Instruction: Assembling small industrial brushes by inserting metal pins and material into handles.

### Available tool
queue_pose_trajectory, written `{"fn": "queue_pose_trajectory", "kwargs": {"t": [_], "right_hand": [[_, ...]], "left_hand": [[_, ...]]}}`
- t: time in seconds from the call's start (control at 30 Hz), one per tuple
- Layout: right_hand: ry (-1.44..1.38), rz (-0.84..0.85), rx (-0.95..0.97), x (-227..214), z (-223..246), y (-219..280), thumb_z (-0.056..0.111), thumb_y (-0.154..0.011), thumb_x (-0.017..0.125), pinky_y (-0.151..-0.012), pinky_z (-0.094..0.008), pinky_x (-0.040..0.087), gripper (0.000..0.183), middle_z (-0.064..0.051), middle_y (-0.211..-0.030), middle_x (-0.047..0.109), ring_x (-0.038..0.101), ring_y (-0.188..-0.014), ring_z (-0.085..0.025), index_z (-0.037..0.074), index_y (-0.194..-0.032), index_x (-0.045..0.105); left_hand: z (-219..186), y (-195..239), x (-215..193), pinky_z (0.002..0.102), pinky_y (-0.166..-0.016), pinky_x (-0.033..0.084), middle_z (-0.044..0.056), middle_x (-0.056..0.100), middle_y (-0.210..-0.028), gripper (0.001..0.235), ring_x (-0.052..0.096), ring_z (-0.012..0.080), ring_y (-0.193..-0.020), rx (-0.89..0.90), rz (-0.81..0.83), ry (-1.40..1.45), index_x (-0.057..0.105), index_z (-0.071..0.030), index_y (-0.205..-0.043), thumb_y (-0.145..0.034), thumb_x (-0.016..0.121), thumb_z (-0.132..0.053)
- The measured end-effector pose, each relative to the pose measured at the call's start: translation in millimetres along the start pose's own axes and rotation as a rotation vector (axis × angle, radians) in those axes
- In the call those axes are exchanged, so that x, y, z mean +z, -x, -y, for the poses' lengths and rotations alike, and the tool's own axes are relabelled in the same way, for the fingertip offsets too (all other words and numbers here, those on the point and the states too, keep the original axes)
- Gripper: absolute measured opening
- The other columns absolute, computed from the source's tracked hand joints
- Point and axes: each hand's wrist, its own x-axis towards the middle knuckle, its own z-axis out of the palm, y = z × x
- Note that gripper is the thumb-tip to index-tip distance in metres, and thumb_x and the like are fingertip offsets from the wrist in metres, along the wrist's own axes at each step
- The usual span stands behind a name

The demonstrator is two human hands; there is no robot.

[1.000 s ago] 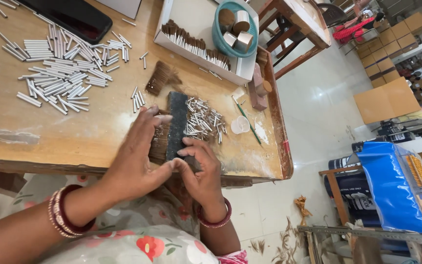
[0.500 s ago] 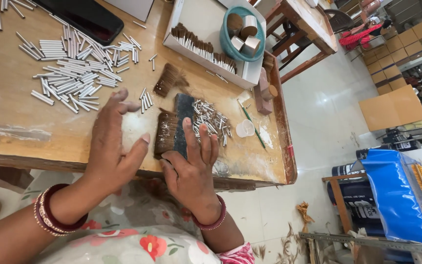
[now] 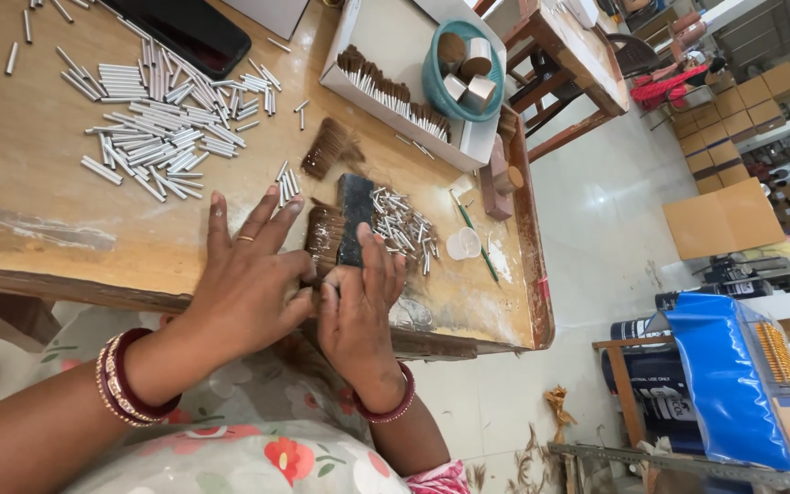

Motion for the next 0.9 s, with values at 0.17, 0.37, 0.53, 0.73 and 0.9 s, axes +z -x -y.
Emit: {"fn": "queue_pose_trajectory", "kwargs": {"t": [0.17,0.37,0.53,0.73,0.9], "right_hand": [[-0.222,-0.226,0.083,-20,-7,1,0.015,-0.106,0.053,-0.123,-0.056,0.027,0.012,-0.031,-0.163,0.030,0.035,-0.151,-0.042,0.004,-0.106,0.057],[0.073,-0.398,-0.012,-20,-11,25,0.018,-0.107,0.055,-0.128,-0.058,0.023,0.017,-0.027,-0.161,0.032,0.031,-0.152,-0.044,0.002,-0.108,0.059],[0.267,-0.501,-0.058,-22,-12,37,0.021,-0.100,0.057,-0.129,-0.058,0.020,0.018,-0.022,-0.158,0.035,0.029,-0.151,-0.041,0.005,-0.104,0.063],[-0.088,-0.361,0.025,-42,-5,31,0.019,-0.103,0.062,-0.131,-0.052,0.019,0.016,-0.027,-0.163,0.033,0.024,-0.158,-0.043,0.010,-0.101,0.075],[-0.038,-0.444,-0.039,-50,-10,32,0.022,-0.100,0.068,-0.130,-0.052,0.012,0.013,-0.022,-0.156,0.042,0.028,-0.155,-0.036,0.013,-0.096,0.076]], "left_hand": [[-5,-3,-7,0.071,-0.114,0.007,0.019,0.045,-0.152,0.022,0.026,0.0387,-0.148,0.007,-0.002,0.018,0.071,-0.016,-0.083,-0.063,0.077,-0.025],[-38,0,-21,0.050,-0.079,0.048,0.021,0.063,-0.103,0.024,0.061,0.0410,-0.099,0.022,-0.078,0.444,0.064,-0.008,-0.088,-0.078,0.070,-0.028],[-51,8,-4,0.049,-0.058,0.046,0.015,0.061,-0.068,0.020,0.063,0.0397,-0.068,0.099,-0.023,0.528,0.060,-0.008,-0.085,-0.097,0.060,-0.024],[-52,14,4,0.046,-0.056,0.048,0.015,0.063,-0.073,0.010,0.063,0.0394,-0.068,0.196,-0.083,0.587,0.058,-0.006,-0.090,-0.094,0.060,-0.015],[-46,17,7,0.046,-0.056,0.047,0.015,0.059,-0.071,0.012,0.061,0.0378,-0.065,0.241,-0.155,0.525,0.057,-0.004,-0.086,-0.092,0.063,-0.011]]}}
